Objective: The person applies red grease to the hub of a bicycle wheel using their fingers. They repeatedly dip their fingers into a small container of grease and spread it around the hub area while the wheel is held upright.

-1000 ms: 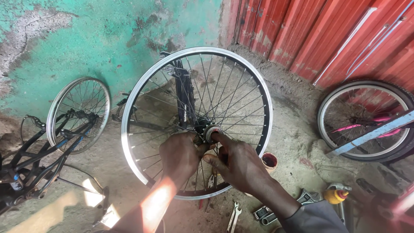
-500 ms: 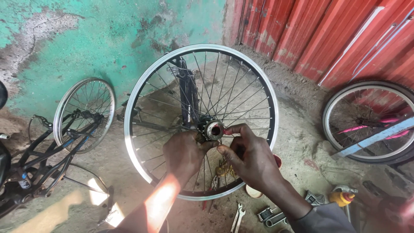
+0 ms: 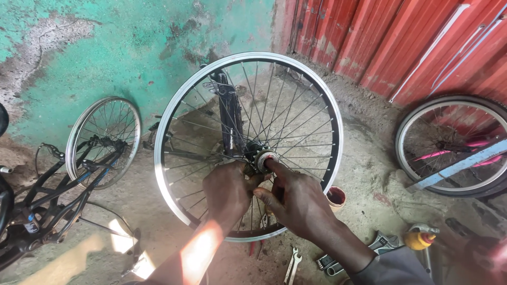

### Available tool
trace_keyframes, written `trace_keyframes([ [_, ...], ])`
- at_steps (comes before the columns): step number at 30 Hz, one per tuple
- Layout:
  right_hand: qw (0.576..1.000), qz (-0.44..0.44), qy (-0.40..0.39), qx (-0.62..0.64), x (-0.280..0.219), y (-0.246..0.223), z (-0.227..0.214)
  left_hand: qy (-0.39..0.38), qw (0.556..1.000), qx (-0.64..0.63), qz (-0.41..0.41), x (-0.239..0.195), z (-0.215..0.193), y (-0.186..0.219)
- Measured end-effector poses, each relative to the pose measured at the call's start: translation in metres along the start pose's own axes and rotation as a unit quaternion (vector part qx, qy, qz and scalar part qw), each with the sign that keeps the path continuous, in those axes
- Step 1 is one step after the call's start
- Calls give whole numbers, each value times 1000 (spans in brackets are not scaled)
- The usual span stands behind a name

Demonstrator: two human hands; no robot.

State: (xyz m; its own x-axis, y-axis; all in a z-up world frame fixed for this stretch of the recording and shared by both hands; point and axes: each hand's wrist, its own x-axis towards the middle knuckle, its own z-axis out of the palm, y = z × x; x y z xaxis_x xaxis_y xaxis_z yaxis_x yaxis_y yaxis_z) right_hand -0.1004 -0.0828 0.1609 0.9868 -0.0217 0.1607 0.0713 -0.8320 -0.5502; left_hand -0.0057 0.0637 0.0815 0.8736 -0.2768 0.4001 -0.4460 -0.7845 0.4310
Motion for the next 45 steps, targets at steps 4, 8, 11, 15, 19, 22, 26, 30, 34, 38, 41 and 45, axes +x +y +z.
trace_keyframes([
  [4,999,22,-30,27,1,-11,-6,-31,999,18,-2,0,-1,5],
  [8,996,51,-26,68,2,-12,-4,-27,1000,2,-7,0,-4,10],
  [11,992,72,-29,104,3,-10,-2,-25,1000,-9,-11,1,-6,12],
  [15,980,106,-38,164,1,-15,1,-64,997,-3,-41,2,-9,14],
  [19,977,95,-35,189,-2,-15,2,-110,990,2,-88,7,-15,20],
  [22,947,134,-54,287,-6,-26,-4,-148,980,-4,-134,10,-25,29],
  [26,942,158,-80,283,-10,-29,-5,-175,970,-13,-168,11,-27,28],
  [30,943,148,-74,288,-6,-9,-10,-113,982,-69,-137,5,-24,24],
  [34,949,171,-32,263,0,10,-27,-70,988,-6,-138,5,-8,5],
  [38,921,-36,315,225,14,78,-15,41,967,-248,-50,4,-6,-9],
  [41,891,-43,427,150,22,110,-22,38,952,-292,-80,3,-21,4],
  [45,895,52,388,214,25,116,-25,1,929,-352,-117,8,-45,18],
])
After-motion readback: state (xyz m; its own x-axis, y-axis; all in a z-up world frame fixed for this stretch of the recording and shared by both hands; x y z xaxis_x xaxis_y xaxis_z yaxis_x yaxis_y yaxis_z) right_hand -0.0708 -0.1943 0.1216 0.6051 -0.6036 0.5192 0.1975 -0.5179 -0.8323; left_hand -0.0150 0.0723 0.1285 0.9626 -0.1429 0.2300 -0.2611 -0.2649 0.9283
